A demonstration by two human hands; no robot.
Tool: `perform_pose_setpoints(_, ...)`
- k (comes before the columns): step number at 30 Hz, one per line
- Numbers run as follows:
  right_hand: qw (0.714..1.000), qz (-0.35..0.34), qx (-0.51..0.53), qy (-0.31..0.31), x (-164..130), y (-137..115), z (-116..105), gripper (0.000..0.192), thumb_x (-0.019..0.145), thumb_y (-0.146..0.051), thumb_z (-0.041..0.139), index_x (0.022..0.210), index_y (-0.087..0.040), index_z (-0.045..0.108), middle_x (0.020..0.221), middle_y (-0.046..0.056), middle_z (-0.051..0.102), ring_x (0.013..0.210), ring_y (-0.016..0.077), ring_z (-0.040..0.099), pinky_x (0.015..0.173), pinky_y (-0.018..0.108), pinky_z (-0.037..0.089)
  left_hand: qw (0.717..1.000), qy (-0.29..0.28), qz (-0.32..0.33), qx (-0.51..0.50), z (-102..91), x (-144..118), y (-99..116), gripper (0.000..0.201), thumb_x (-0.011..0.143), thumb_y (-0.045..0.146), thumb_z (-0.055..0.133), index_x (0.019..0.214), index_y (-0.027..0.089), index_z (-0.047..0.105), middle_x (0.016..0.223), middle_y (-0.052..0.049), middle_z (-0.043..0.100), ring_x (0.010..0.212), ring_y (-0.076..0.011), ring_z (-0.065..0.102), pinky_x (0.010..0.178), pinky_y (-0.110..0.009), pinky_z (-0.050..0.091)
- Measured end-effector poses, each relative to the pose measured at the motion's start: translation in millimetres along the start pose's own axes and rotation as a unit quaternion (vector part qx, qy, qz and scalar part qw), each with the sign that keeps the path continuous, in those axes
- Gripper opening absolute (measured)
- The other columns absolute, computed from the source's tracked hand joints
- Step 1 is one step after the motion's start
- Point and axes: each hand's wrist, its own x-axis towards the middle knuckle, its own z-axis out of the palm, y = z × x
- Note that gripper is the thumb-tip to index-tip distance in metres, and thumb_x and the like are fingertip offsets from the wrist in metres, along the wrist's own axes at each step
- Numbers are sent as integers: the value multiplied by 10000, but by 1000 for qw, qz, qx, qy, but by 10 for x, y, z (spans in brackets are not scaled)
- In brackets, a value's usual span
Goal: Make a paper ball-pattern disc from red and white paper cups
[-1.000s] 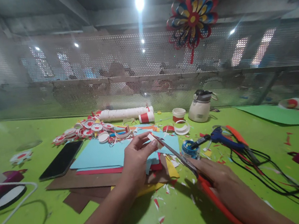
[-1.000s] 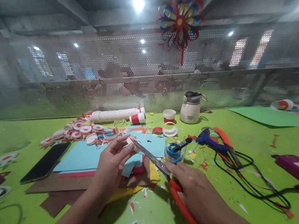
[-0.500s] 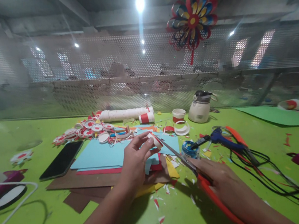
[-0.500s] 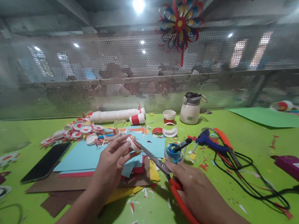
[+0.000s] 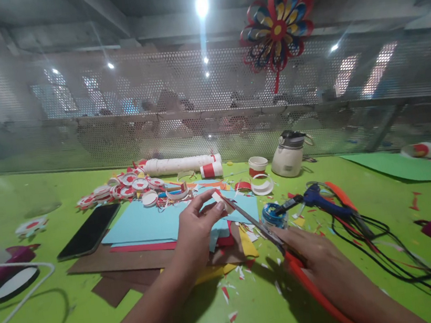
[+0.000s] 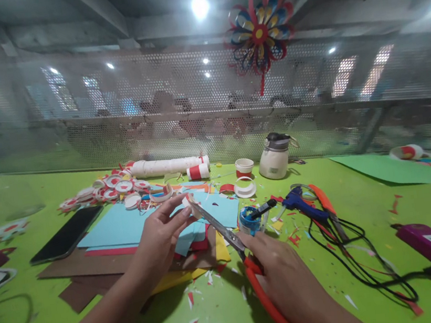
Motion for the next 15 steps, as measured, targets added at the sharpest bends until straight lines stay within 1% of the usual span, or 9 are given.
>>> perform_pose_setpoints(7,999,-16,20,37,6,-57,-47,415,810,-177,511,1207,-205,629,1003,107,716,926,264,659,829,392,522,1000,0,0,6,11,-21,15,427,686,280,769,1078,163,647,952,-96,726,889,-226,676,848,-365,507)
perform_pose_setpoints(12,998,-21,31,44,12,-64,-55,401,803,-182,522,1181,-210,649,1003,102,723,899,263,669,822,389,527,1000,-9,-7,8,-4,-17,5,419,710,286,752,1091,163,632,959,-105,721,915,-234,671,859,-374,501)
perform_pose_setpoints(15,999,-19,25,40,6,-51,-48,410,807,-180,523,1200,-219,635,1021,100,718,920,263,663,838,395,521,1000,-11,-9,7,-2,-14,4,416,716,281,748,1095,162,626,982,-109,715,917,-235,671,870,-382,497)
